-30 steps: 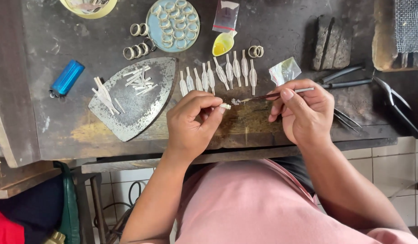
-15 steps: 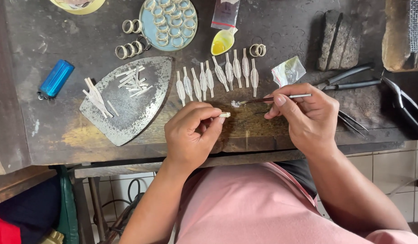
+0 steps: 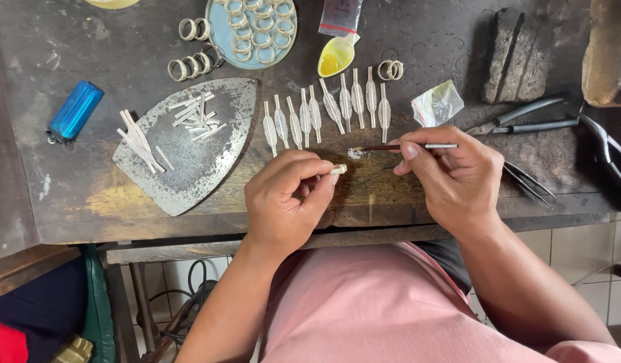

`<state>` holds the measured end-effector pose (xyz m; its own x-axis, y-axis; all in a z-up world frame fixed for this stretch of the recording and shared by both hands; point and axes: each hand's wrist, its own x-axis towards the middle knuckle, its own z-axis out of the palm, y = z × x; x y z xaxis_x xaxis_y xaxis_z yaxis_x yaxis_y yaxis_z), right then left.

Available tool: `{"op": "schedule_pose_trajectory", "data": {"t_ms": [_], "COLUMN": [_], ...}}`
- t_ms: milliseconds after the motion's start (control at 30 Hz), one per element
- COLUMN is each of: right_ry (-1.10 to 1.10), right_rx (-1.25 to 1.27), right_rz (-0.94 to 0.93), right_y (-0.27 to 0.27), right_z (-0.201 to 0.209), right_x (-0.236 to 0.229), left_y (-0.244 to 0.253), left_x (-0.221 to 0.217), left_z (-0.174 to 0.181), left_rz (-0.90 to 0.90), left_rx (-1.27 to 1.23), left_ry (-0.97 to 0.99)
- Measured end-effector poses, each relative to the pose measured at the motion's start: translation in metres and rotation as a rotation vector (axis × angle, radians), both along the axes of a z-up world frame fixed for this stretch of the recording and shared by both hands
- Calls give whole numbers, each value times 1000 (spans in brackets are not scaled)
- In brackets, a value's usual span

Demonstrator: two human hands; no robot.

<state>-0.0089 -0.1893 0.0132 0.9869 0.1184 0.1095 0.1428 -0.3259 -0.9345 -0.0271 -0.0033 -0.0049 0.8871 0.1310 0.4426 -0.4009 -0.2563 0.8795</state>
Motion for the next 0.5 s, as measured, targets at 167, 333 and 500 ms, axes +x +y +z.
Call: {"op": "schedule_pose_trajectory", "data": {"t_ms": [167,333,500], "right_ry": [5,-12,-1], "right_rx": [17,17,19], "right_rz": [-5,-5,4], "right_y": [0,-1,-1], "right_z": [-3,-5,-2], "right_x": [0,-1,-1], "left_y": [1,1,2], "left_x": [0,-1,0], "left_z": [0,1,1], "left_rz": [-9,-14,-23], "left_rx": [6,13,9], "left_ry": [-1,-1,-13]}}
